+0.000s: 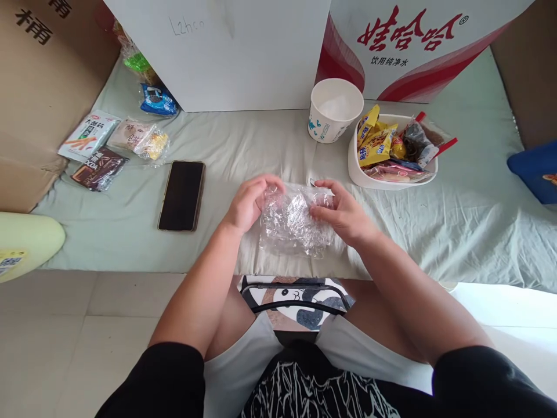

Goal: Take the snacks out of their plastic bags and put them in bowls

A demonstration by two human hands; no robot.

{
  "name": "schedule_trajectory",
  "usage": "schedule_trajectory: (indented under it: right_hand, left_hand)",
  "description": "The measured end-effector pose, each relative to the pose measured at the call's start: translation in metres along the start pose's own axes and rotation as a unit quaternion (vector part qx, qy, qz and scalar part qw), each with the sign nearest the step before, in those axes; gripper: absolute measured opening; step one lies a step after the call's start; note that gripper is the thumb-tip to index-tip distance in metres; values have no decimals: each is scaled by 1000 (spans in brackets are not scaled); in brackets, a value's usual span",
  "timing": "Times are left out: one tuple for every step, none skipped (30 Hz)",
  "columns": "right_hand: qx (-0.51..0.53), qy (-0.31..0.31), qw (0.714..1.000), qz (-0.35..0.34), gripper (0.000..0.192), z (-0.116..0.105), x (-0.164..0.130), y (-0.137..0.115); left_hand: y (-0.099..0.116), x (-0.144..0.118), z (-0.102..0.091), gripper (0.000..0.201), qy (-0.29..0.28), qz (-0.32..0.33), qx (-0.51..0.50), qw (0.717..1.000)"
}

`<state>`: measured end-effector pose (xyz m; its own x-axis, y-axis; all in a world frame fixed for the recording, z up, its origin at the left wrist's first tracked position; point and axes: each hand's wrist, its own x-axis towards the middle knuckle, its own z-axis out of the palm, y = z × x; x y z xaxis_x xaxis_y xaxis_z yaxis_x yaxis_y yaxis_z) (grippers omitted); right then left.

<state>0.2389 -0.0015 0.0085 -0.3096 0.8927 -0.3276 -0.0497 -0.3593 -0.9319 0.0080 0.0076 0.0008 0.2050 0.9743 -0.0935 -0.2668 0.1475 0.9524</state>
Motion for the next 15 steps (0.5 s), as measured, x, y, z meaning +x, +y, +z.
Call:
schedule_trajectory:
  right_hand:
    - [-11,15,1000,-24,72,0,0,0]
    - [-15,36,998,-52,72,1,0,1]
    - [-13,56,995,-79,73,1,0,0]
    - [-3,70,992,-101,75,0,1,0]
    - [14,77,990,-117,75,0,2,0]
    - [38,75,988,-126,74,0,3,-1]
    - [58,65,988,-127,70,-1,3,-2]
    - [67,46,989,-120,64,-1,3,-2]
    - [60,20,992,-106,56,-2,3,-3]
    - [37,-5,995,-88,48,-2,3,-3]
    - [4,-26,997,-72,41,-3,3,-3]
    - [-31,-42,997,-57,37,-4,2,-2]
    - [-58,-52,996,-45,35,-4,2,-2]
    - [-71,-57,995,-38,34,-4,1,-1]
    - [-70,-59,995,-38,34,-5,1,0]
  left_hand:
    - [0,0,1,39,0,-13,-9,1000]
    - [0,-1,2,52,-8,-36,-18,999]
    - [0,-2,4,65,-23,-68,-21,997]
    - [0,-2,5,71,-40,-102,-17,994]
    - [0,-2,6,69,-53,-130,-7,990]
    - [0,-3,7,61,-57,-146,6,988]
    - [0,-3,8,51,-53,-149,19,987]
    - [1,-3,8,43,-41,-142,27,989]
    - [2,-3,9,38,-28,-131,30,991]
    - [2,-3,8,37,-18,-121,31,992]
    - [3,-3,8,37,-15,-118,35,992]
    - [4,-3,7,39,-20,-120,43,992]
    - [5,-3,6,40,-28,-122,52,991]
    - [6,-3,5,40,-39,-123,59,990]
    - [6,-3,5,39,-48,-118,58,990]
